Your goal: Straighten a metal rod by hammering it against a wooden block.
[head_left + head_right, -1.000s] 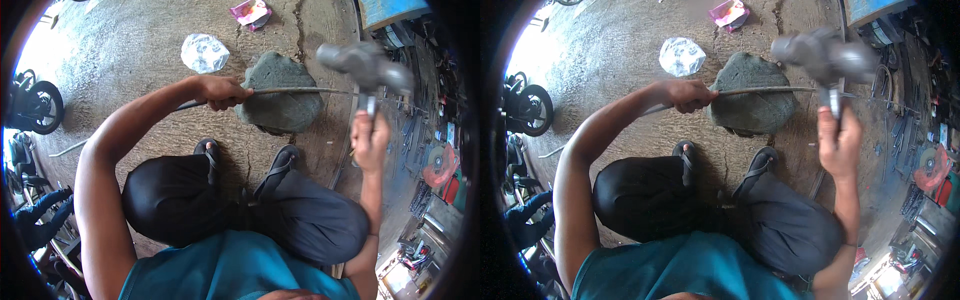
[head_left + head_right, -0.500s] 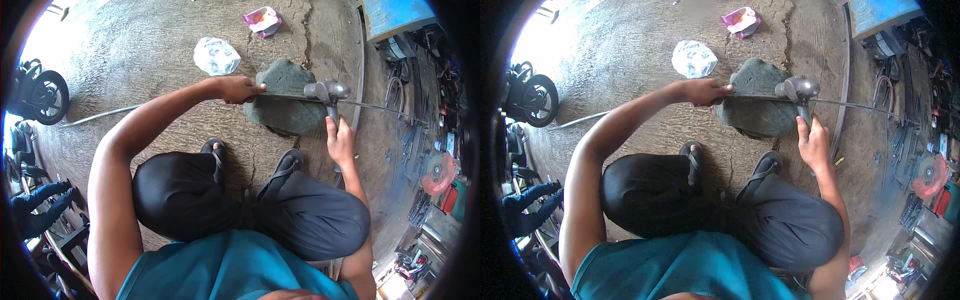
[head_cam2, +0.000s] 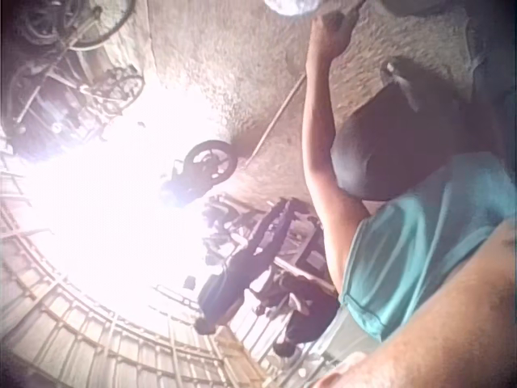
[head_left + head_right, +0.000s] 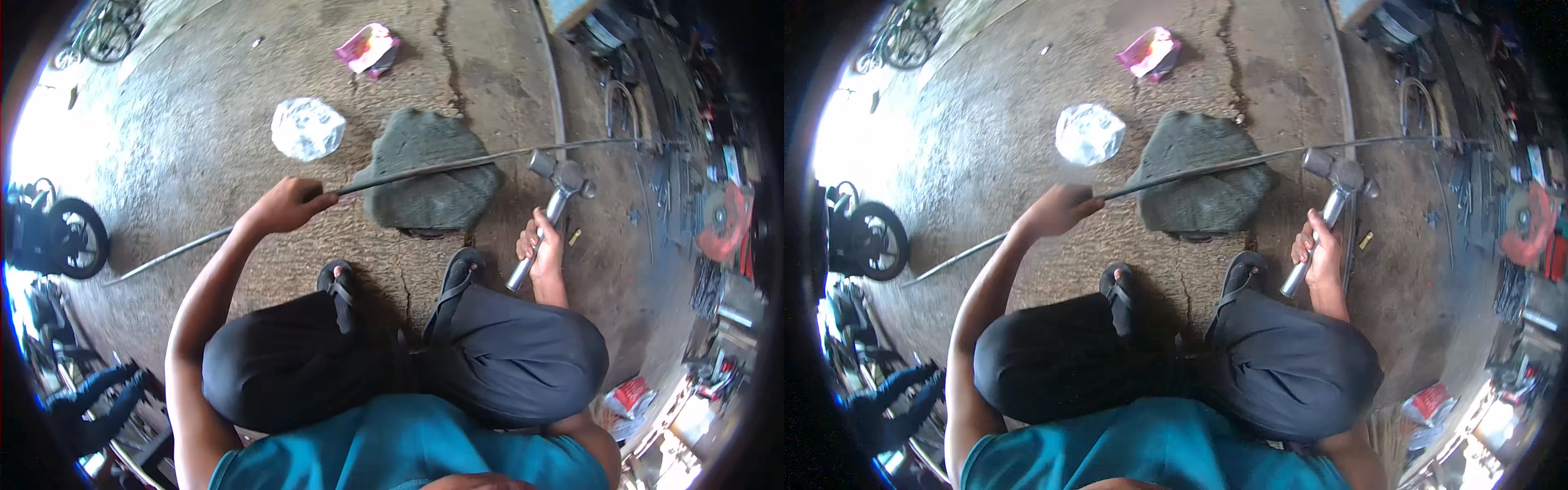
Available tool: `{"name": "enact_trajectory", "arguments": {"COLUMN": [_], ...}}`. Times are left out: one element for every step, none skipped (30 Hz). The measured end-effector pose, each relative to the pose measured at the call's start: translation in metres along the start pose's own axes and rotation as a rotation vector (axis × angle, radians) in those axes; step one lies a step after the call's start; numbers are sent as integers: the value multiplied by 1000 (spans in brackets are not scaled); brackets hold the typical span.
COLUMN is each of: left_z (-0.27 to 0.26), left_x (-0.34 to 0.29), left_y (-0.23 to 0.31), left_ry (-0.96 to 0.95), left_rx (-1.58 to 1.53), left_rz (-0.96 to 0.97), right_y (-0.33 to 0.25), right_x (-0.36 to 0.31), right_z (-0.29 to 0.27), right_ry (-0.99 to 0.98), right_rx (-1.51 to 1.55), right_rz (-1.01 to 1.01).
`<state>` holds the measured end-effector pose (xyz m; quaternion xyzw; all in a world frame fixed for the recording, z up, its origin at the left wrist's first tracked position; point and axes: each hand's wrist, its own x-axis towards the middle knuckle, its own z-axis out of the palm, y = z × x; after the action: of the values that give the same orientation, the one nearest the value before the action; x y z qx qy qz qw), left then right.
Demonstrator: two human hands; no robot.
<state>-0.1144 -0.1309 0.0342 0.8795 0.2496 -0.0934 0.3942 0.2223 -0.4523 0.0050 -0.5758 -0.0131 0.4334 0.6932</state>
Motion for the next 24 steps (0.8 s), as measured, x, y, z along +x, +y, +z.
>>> {"name": "enact_trajectory", "arguments": {"left_z": [0, 0, -1, -1, -2, -2, -2, -2, -1, -2, -2, -1, -3, -5, -9, -15, -20, -27, -36, -46, -56, -68, -76, -84], "left_x": [2, 4, 7, 9, 11, 13, 14, 15, 15, 13, 15, 13, 12, 11, 11, 12, 12, 14, 16, 18, 19, 19, 21, 23], "left_y": [2, 3, 4, 5, 6, 8, 10, 14, 18, 22, 27, 33, 38, 44, 48, 52, 55, 58, 60, 63, 66, 69, 72, 74], "left_ry": [39, 62, 67, 35, 0, -1, -32, -57, -50, -42, -40, 36, 55, 95, 126, 126, 173, 213, 250, 258, 299, 303, 303, 313], "left_rx": [18, 55, 47, 8, 3, -15, -68, -122, -28, -16, 40, -5, 20, 42, 90, 83, 102, 130, 141, 177, 232, 214, 233, 267], "left_rz": [-7, -33, 13, -13, -67, -30, -50, -58, -48, -67, -86, -44, -75, -64, -87, -49, -62, -103, -77, -117, -104, -58, -43, -21], "right_y": [3, 8, 13, 20, 29, 38, 47, 54, 59, 62, 63, 62, 59, 55, 50, 44, 39, 31, 24, 13, -4, -22, -42, -63], "right_x": [6, 12, 21, 29, 36, 44, 50, 54, 57, 60, 61, 61, 58, 54, 51, 46, 42, 41, 42, 46, 56, 77, 94, 120], "right_z": [-18, -37, -55, -72, -86, -97, -107, -114, -120, -124, -126, -127, -127, -124, -120, -115, -109, -103, -95, -88, -84, -77, -73, -66], "right_ry": [59, 95, 131, 205, 132, 225, 142, 167, 256, 221, 312, 388, 458, 367, 276, 276, 264, 279, 333, 304, 212, 169, 89, 3], "right_rx": [-26, -50, 35, 47, 65, 51, 82, 35, -12, 6, -259, -497, -504, -957, -1416, -1398, -1429, -1470, -1632, -1295, -943, -752, -268, 15], "right_rz": [54, 106, 233, 269, 282, 309, 302, 358, 402, 387, 344, 350, 293, 203, 95, 112, 93, 98, -60, -17, 77, 107, 60, -28]}}
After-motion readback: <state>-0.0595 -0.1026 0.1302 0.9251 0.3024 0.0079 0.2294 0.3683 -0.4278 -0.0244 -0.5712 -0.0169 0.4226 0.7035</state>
